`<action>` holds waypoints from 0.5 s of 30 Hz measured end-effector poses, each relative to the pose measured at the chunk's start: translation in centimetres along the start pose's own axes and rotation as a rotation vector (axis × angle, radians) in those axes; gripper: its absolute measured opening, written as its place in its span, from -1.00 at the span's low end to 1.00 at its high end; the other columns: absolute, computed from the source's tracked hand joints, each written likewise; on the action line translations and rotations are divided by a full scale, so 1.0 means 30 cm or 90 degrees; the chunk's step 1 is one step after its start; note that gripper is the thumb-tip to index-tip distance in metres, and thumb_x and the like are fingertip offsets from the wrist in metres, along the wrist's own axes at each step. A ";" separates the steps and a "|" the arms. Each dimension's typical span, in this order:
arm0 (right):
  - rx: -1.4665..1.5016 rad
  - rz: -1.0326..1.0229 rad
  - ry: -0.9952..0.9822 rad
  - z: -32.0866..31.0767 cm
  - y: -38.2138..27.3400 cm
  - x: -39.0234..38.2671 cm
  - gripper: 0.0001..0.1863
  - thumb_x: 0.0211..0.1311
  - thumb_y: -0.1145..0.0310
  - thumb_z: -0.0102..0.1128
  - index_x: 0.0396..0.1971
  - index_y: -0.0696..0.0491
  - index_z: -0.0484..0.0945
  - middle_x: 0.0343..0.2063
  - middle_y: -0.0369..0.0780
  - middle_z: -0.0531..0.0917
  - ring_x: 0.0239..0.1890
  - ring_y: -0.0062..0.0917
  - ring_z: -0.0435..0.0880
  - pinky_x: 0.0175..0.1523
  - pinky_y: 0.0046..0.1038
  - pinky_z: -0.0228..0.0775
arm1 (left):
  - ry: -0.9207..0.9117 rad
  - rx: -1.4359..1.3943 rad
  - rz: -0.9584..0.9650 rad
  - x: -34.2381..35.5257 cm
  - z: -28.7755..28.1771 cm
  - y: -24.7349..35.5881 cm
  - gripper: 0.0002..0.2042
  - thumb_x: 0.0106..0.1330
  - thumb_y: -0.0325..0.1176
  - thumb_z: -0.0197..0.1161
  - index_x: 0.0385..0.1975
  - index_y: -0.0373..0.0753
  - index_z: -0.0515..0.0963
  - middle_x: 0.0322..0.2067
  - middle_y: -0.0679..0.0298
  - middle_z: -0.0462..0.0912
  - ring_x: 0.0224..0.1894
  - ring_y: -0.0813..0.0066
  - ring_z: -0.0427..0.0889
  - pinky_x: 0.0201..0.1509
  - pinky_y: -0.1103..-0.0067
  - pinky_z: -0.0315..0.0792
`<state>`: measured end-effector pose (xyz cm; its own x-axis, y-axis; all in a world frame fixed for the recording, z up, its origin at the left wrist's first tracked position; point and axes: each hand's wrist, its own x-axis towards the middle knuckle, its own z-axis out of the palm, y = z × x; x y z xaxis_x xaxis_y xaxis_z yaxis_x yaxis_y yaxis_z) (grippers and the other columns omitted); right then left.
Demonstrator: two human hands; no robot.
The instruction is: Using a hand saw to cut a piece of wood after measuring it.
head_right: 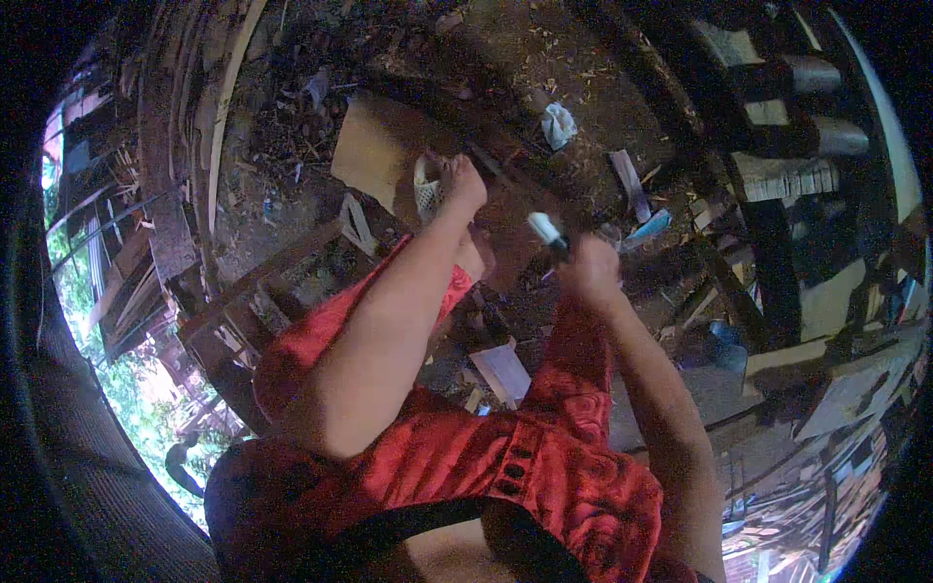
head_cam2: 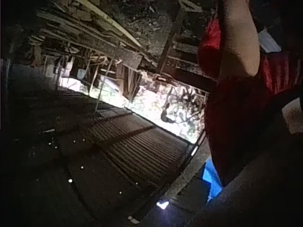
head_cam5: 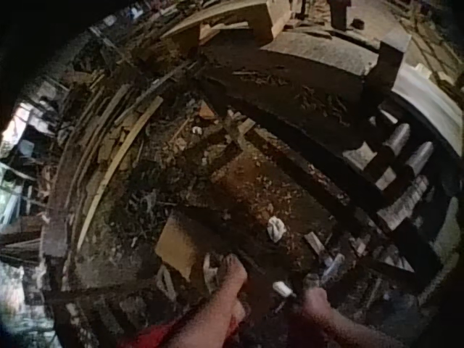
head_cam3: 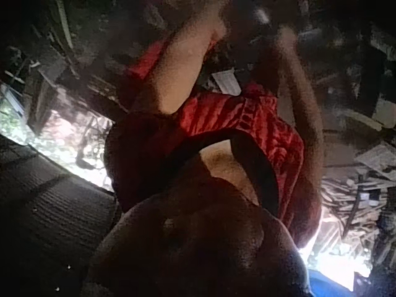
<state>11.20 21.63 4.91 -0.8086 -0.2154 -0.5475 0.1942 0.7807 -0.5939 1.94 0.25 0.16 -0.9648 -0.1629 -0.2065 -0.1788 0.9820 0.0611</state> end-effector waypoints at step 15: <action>0.118 0.041 0.017 -0.082 0.114 -0.376 -0.62 -0.05 0.33 0.15 -0.16 0.09 0.42 -0.45 0.06 0.53 -0.32 -0.06 0.52 -0.29 -0.28 0.36 | -0.211 0.019 0.011 0.027 -0.050 0.021 -0.88 -0.06 -0.51 0.06 -0.55 -0.32 0.55 -0.42 -0.04 0.56 -0.25 0.09 0.54 -0.06 0.30 0.32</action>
<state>19.61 28.16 10.51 -0.8055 -0.1513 -0.5730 0.3421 0.6707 -0.6581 0.77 0.59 1.49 -0.8517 -0.1117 -0.5120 -0.1533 0.9874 0.0395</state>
